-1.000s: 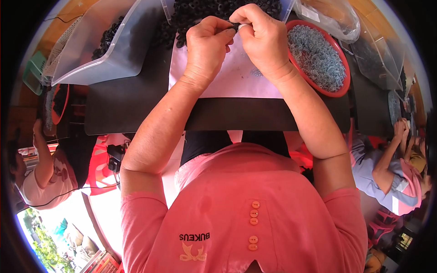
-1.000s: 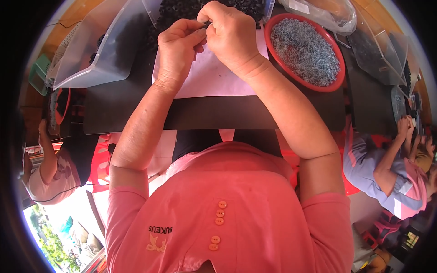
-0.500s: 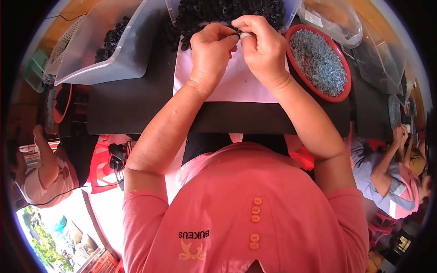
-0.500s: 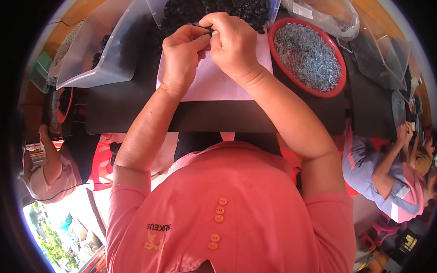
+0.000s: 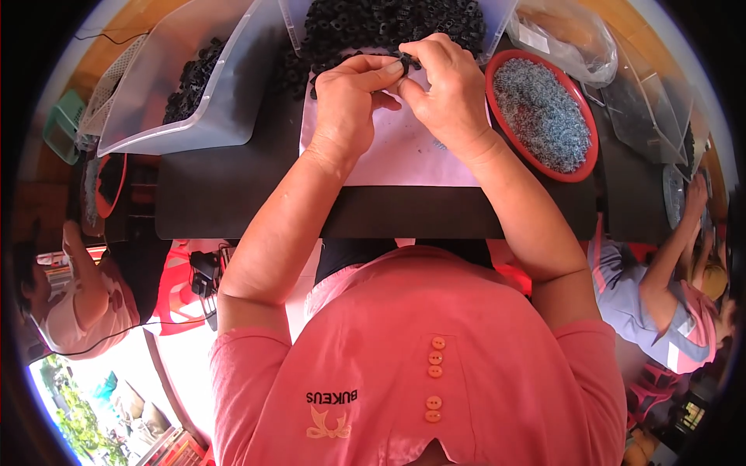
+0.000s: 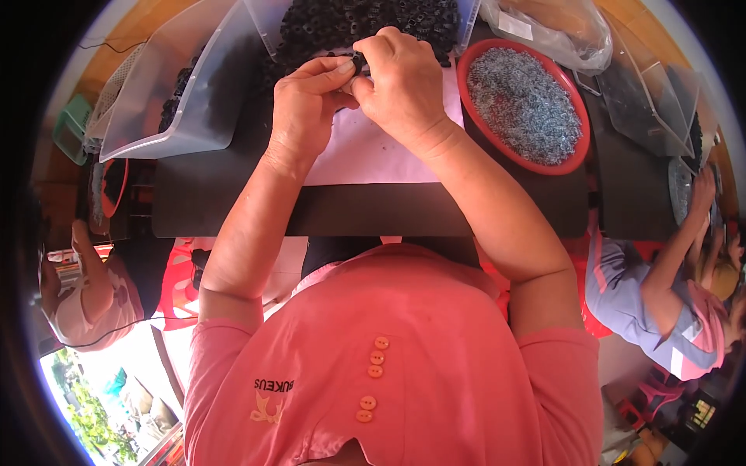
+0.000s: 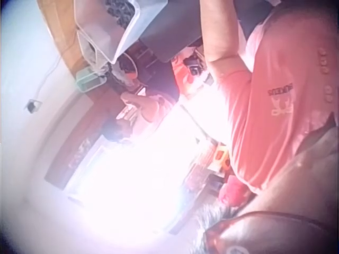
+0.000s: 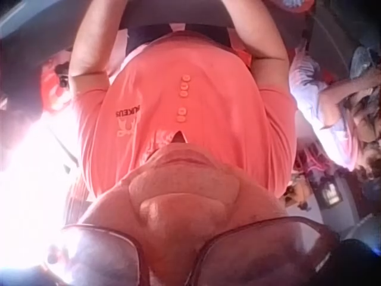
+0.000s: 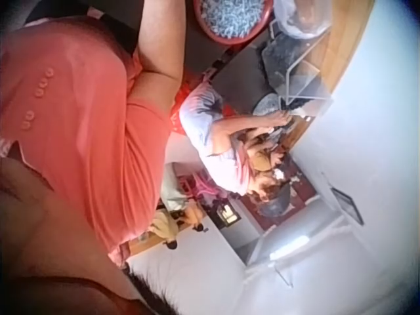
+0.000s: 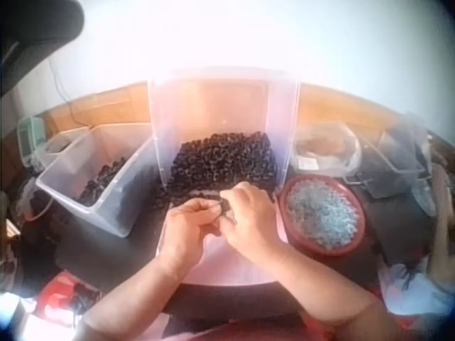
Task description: Assembling small black plastic rings and white inserts manually at a workshop table.
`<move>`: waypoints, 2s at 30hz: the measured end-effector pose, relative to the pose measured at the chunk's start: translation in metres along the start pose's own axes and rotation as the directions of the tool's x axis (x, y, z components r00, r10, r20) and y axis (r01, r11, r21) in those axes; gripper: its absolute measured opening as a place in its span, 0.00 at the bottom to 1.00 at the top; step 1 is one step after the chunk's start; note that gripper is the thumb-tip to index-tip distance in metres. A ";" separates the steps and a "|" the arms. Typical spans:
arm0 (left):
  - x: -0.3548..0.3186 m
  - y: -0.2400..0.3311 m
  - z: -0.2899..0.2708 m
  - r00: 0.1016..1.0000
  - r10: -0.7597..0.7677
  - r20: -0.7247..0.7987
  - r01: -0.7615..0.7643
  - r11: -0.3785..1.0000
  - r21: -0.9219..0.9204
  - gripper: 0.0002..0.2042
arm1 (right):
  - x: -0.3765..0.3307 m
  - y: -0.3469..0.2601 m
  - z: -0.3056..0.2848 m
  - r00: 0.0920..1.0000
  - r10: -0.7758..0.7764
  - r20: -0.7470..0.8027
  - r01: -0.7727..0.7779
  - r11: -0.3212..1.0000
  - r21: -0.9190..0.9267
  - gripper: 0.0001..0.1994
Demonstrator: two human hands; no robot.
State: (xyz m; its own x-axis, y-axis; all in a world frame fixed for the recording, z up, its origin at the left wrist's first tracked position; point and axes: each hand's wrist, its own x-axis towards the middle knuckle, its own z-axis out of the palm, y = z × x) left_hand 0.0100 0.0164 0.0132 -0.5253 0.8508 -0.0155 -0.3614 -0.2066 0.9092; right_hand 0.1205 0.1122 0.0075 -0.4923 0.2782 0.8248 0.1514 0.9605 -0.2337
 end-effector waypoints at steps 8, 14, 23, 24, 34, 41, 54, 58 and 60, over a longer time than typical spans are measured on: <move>-0.001 -0.002 -0.005 0.998 0.038 0.044 -0.039 0.999 0.020 0.07 | -0.003 -0.002 0.008 0.982 -0.142 -0.125 0.144 0.989 0.011 0.11; -0.016 0.024 0.005 0.962 0.273 -0.002 -0.267 0.940 0.212 0.08 | 0.014 -0.030 -0.013 0.995 0.085 -0.046 -0.058 0.906 0.419 0.11; -0.002 0.167 -0.090 0.558 0.817 0.144 -0.392 0.107 0.914 0.07 | 0.018 -0.002 -0.046 0.928 0.350 0.127 -0.331 0.621 0.711 0.07; -0.001 0.170 -0.097 0.551 0.802 0.230 -0.205 -0.137 0.969 0.06 | 0.018 0.000 -0.043 0.890 0.435 0.138 -0.437 0.725 0.531 0.06; -0.035 -0.023 -0.018 0.699 0.341 0.628 -0.645 -0.079 0.760 0.09 | -0.004 0.019 -0.032 0.840 0.504 0.200 -0.499 0.575 0.648 0.04; -0.015 -0.036 -0.026 0.823 0.318 0.472 -0.563 0.343 0.752 0.05 | 0.001 0.021 -0.042 0.785 0.550 0.285 -0.583 0.500 0.641 0.04; 0.033 0.008 0.027 0.918 -0.185 0.351 0.185 0.982 0.034 0.11 | 0.012 0.015 -0.062 0.772 0.485 0.410 -0.585 0.292 0.757 0.04; 0.042 0.008 0.032 0.915 -0.203 0.348 0.171 0.978 0.120 0.11 | 0.008 0.026 -0.055 0.754 0.545 0.367 -0.581 0.293 0.759 0.04; 0.039 0.010 0.039 0.964 0.018 0.266 -0.171 0.808 0.564 0.08 | 0.008 0.033 -0.053 0.701 0.647 0.299 -0.575 0.266 0.774 0.03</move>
State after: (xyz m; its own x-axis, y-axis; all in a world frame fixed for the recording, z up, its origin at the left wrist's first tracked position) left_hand 0.0164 0.0661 0.0377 -0.3075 0.9449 0.1120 0.2321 -0.0397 0.9719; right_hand 0.1668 0.1453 0.0339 -0.5036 0.8196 0.2732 -0.3396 0.1030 -0.9349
